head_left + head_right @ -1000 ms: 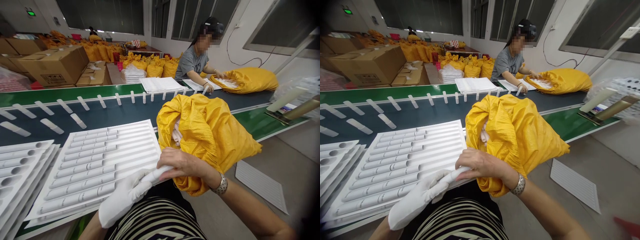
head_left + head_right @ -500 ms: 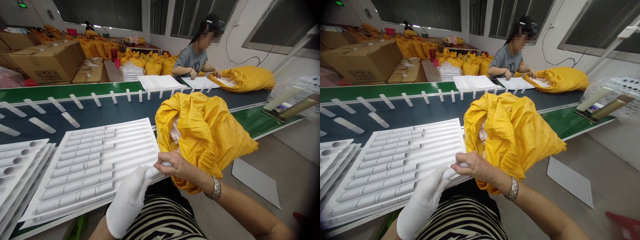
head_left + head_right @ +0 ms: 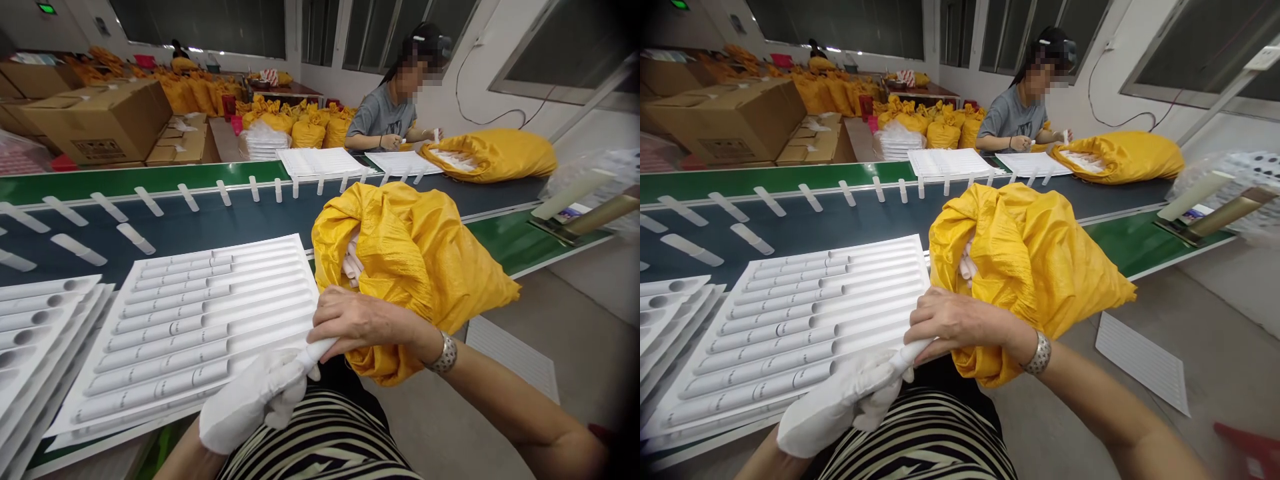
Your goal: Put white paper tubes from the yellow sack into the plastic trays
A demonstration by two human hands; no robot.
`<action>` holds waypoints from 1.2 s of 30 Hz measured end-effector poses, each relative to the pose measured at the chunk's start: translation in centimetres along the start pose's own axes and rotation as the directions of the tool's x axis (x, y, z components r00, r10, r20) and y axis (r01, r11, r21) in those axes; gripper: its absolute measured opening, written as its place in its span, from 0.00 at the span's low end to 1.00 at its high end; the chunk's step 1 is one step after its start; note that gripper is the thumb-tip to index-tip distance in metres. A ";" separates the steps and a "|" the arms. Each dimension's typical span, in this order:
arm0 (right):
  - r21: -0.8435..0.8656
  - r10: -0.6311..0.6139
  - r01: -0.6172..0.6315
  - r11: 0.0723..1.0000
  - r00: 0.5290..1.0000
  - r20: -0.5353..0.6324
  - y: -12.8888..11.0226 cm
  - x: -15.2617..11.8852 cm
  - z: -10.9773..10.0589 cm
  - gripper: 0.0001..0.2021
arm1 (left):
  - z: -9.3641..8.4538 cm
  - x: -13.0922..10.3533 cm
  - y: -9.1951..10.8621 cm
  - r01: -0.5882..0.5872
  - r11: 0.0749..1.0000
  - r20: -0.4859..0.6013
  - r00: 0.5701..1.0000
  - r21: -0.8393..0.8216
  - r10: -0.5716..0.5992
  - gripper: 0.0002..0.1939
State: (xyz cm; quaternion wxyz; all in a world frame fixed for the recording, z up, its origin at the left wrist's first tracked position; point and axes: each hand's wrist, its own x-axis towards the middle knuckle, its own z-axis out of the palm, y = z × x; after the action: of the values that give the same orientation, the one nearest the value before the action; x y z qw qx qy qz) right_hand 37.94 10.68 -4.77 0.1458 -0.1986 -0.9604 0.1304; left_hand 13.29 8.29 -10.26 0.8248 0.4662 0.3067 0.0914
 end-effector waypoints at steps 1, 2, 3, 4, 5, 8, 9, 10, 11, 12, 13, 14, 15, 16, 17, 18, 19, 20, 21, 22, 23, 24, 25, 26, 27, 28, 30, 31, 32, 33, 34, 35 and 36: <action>-0.019 -0.019 0.020 1.000 0.999 0.031 -0.1 0.1 0.1 0.15 | 0.0 0.0 -0.1 0.032 0.998 0.034 0.999 -0.049 -0.030 0.24; -0.027 -0.029 0.030 0.999 0.998 0.058 -0.2 0.1 0.2 0.15 | 0.2 -0.2 0.0 0.046 0.998 0.041 0.998 -0.045 -0.044 0.25; -0.028 -0.033 0.035 0.999 0.997 0.077 -0.3 0.0 0.3 0.16 | 0.4 -0.5 0.3 0.046 0.999 0.027 0.999 0.006 -0.046 0.25; -0.021 -0.031 0.033 0.999 0.996 0.085 -0.3 -0.3 0.3 0.17 | 0.6 -1.0 0.7 0.036 0.995 0.002 0.999 0.094 -0.036 0.25; -0.004 -0.025 0.025 1.000 0.997 0.074 -0.3 -0.8 0.3 0.18 | 0.7 -1.6 1.2 0.019 0.980 -0.032 0.999 0.198 -0.013 0.24; 0.081 0.103 -0.098 0.992 0.993 -0.052 0.0 -3.1 -0.5 0.22 | 0.2 -3.7 2.4 -0.017 0.887 -0.213 0.968 0.462 0.130 0.20; 0.114 0.167 -0.156 0.981 0.981 -0.095 0.1 -3.8 -0.9 0.22 | -0.1 -4.2 2.5 -0.016 0.861 -0.279 0.943 0.508 0.182 0.19; 0.145 0.220 -0.201 0.969 0.967 -0.125 0.2 -4.4 -1.2 0.21 | -0.4 -4.6 2.6 -0.010 0.845 -0.328 0.919 0.535 0.218 0.18; 0.170 0.251 -0.226 0.959 0.958 -0.142 0.3 -4.8 -1.4 0.19 | -0.7 -4.8 2.5 0.000 0.836 -0.358 0.904 0.548 0.234 0.18; 0.187 0.254 -0.224 0.957 0.955 -0.152 0.3 -4.8 -1.5 0.18 | -0.8 -4.8 2.4 0.008 0.835 -0.368 0.900 0.551 0.234 0.17; 0.197 0.234 -0.201 0.960 0.958 -0.166 0.3 -4.6 -1.4 0.17 | -0.8 -4.6 2.4 0.009 0.836 -0.358 0.906 0.548 0.225 0.16; 0.201 0.206 -0.168 0.965 0.960 -0.189 0.2 -4.2 -1.1 0.18 | -0.7 -4.3 2.3 0.006 0.838 -0.340 0.916 0.545 0.214 0.16; 0.202 0.184 -0.142 0.969 0.960 -0.209 0.2 -3.6 -0.8 0.19 | -0.6 -4.0 2.3 0.003 0.838 -0.322 0.924 0.545 0.206 0.16; 0.201 0.174 -0.129 0.971 0.959 -0.222 0.1 -3.0 -0.4 0.20 | -0.5 -3.6 2.2 -0.007 0.836 -0.307 0.928 0.549 0.209 0.16; 0.203 0.171 -0.124 0.971 0.958 -0.232 0.0 -2.4 0.0 0.20 | -0.4 -3.2 2.3 -0.020 0.831 -0.295 0.930 0.555 0.219 0.16; 0.207 0.169 -0.121 0.971 0.957 -0.236 0.0 -1.9 0.3 0.19 | -0.3 -2.8 2.3 -0.033 0.824 -0.283 0.931 0.565 0.231 0.16; 0.214 0.168 -0.117 0.970 0.957 -0.236 -0.1 -1.5 0.5 0.18 | -0.2 -2.6 2.3 -0.046 0.814 -0.277 0.928 0.579 0.249 0.16; 0.219 0.161 -0.107 0.970 0.957 -0.242 -0.1 -1.3 0.6 0.17 | -0.2 -2.4 2.2 -0.060 0.801 -0.277 0.921 0.596 0.275 0.15; 0.221 0.154 -0.097 0.970 0.955 -0.255 0.0 -1.2 0.6 0.17 | -0.2 -2.2 2.2 -0.080 0.783 -0.278 0.909 0.617 0.312 0.14; 0.220 0.148 -0.088 0.972 0.950 -0.274 0.0 -1.1 0.6 0.16 | -0.2 -2.1 2.1 -0.108 0.758 -0.279 0.889 0.643 0.363 0.12; 0.218 0.151 -0.087 0.972 0.944 -0.293 0.0 -1.1 0.6 0.16 | -0.2 -1.9 1.9 -0.140 0.729 -0.280 0.862 0.670 0.423 0.11; 0.218 0.162 -0.096 0.971 0.938 -0.307 0.1 -1.2 0.6 0.16 | -0.1 -1.8 1.7 -0.175 0.693 -0.276 0.828 0.699 0.488 0.11; 0.222 0.181 -0.113 0.969 0.931 -0.317 0.1 -1.2 0.7 0.16 | 0.0 -1.5 1.4 -0.208 0.655 -0.270 0.790 0.726 0.550 0.12; 0.229 0.201 -0.131 0.965 0.925 -0.321 0.1 -1.2 0.8 0.17 | 0.2 -1.3 1.1 -0.230 0.618 -0.264 0.754 0.752 0.602 0.13; 0.238 0.225 -0.152 0.959 0.921 -0.317 0.0 -1.1 0.9 0.18 | 0.3 -1.0 0.8 -0.242 0.586 -0.255 0.726 0.774 0.638 0.13; 0.252 0.256 -0.181 0.951 0.917 -0.306 0.0 -1.0 1.2 0.18 | 0.5 -0.6 0.5 -0.248 0.558 -0.245 0.708 0.792 0.662 0.13; 0.300 0.349 -0.270 0.915 0.902 -0.253 -0.1 -0.7 1.6 0.21 | 0.8 0.1 0.0 -0.266 0.497 -0.199 0.687 0.826 0.699 0.15; 0.331 0.408 -0.329 0.884 0.890 -0.204 -0.2 -0.5 1.8 0.22 | 0.9 0.4 -0.3 -0.282 0.460 -0.169 0.673 0.842 0.720 0.15; 0.363 0.464 -0.391 0.846 0.875 -0.140 -0.3 -0.4 1.8 0.23 | 0.9 0.7 -0.5 -0.300 0.424 -0.138 0.657 0.855 0.741 0.16; 0.394 0.505 -0.442 0.806 0.860 -0.068 -0.3 -0.3 1.8 0.24 | 1.0 0.9 -0.6 -0.312 0.398 -0.117 0.643 0.863 0.757 0.17; 0.415 0.523 -0.475 0.776 0.852 -0.002 -0.3 -0.2 1.7 0.23 | 1.0 1.0 -0.7 -0.311 0.393 -0.116 0.639 0.865 0.760 0.17; 0.421 0.522 -0.488 0.765 0.852 0.039 -0.4 -0.2 1.4 0.22 | 0.9 0.9 -0.7 -0.299 0.413 -0.134 0.649 0.861 0.749 0.17; 0.413 0.500 -0.475 0.777 0.864 0.051 -0.4 -0.2 1.1 0.22 | 0.9 0.8 -0.6 -0.280 0.450 -0.164 0.668 0.848 0.725 0.17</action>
State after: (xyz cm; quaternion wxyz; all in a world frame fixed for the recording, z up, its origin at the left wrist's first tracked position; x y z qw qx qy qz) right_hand 37.60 10.06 -5.75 0.1751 -0.4088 -0.8215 0.3569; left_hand 14.36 7.70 -10.76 0.3617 0.7972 0.3594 0.3233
